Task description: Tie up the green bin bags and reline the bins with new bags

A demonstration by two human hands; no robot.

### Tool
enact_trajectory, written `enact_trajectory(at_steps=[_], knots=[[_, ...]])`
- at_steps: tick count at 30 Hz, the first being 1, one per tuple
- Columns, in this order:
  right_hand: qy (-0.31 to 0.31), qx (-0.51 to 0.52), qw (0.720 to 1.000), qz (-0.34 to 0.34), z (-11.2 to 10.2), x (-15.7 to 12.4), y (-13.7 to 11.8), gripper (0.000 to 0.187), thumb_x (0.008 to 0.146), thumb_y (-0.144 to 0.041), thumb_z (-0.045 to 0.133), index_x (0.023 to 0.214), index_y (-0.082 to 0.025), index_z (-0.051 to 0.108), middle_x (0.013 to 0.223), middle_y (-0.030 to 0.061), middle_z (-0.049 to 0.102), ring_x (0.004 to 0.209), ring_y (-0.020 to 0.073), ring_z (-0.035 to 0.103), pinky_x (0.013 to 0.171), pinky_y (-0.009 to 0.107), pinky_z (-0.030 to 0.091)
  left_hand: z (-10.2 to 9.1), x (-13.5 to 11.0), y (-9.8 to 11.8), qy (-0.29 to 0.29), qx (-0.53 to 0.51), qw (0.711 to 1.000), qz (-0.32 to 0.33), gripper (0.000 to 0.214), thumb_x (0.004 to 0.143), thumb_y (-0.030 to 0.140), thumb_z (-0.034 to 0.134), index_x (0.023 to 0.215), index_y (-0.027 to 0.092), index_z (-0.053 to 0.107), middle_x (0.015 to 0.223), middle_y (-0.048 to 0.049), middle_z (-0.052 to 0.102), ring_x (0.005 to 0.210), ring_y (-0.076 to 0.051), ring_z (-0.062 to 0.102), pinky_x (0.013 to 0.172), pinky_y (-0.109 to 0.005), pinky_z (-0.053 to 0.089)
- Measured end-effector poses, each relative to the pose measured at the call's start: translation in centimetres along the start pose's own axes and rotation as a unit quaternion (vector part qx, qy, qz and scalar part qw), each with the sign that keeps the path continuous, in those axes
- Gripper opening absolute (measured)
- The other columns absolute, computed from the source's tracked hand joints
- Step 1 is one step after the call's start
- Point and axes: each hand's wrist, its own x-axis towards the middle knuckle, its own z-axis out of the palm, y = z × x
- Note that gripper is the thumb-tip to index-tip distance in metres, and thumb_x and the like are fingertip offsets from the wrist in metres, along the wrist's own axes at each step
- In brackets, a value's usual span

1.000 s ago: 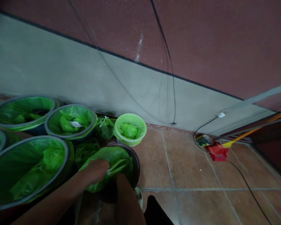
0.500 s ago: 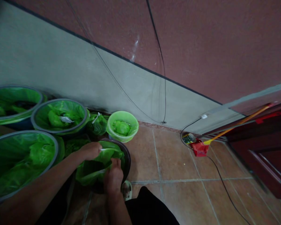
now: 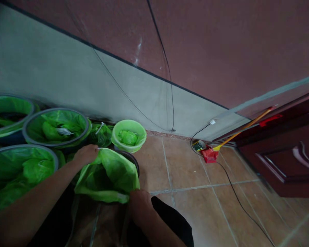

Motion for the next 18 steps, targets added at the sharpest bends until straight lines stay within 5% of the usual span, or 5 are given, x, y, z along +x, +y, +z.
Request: enact_trajectory(at_steps=[4,9,13,16,18], knots=[[-0.046,0.030,0.998,-0.030,-0.1,-1.7,0.0,0.023,0.086,-0.024,0.062,0.104,-0.018,0.075,0.108,0.0152,0.076,0.104,0.0322,0.072,0.084,0.035,0.056,1.0,-0.5,0.8,-0.023,0.000,0.999,0.036,0.037,0.097,0.026,0.038,0.094,0.015,0.073,0.111,-0.0136,0.075,0.106,-0.023,0.070,0.087,-0.027,0.051],[0.128,0.114,0.985,0.002,-4.3,3.1,-0.3,0.038,0.094,-0.026,0.052,0.128,-0.015,0.064,0.124,0.0147,0.070,0.118,0.0257,0.065,0.100,0.033,0.047,0.7,-1.2,2.6,-0.028,-0.003,0.996,0.087,0.036,0.095,0.025,0.039,0.084,0.017,0.073,0.099,-0.0103,0.076,0.097,-0.021,0.070,0.084,-0.027,0.050],[0.190,0.128,0.972,-0.044,-6.1,8.7,-0.5,0.058,0.085,-0.016,0.062,0.142,-0.014,0.052,0.140,0.0147,0.060,0.131,0.0247,0.054,0.109,0.033,0.041,0.5,-1.9,4.4,-0.074,-0.053,0.977,0.193,0.033,0.092,0.024,0.041,0.076,0.017,0.070,0.080,-0.0043,0.072,0.082,-0.017,0.066,0.075,-0.025,0.048],[0.159,0.131,0.973,-0.102,-5.3,11.3,-0.4,0.050,0.085,-0.014,0.060,0.135,-0.017,0.060,0.134,0.0114,0.065,0.127,0.0229,0.057,0.107,0.032,0.043,1.1,-2.2,4.9,-0.103,-0.071,0.960,0.252,0.034,0.093,0.026,0.040,0.077,0.017,0.068,0.079,-0.0028,0.072,0.081,-0.017,0.065,0.074,-0.024,0.047],[0.117,0.122,0.982,-0.078,-4.7,12.0,-0.1,0.032,0.092,-0.019,0.053,0.119,-0.015,0.070,0.119,0.0122,0.073,0.115,0.0238,0.065,0.100,0.031,0.047,1.4,-2.0,4.4,-0.064,-0.023,0.973,0.219,0.035,0.095,0.025,0.037,0.083,0.017,0.069,0.089,-0.0055,0.074,0.090,-0.018,0.067,0.081,-0.026,0.048]])
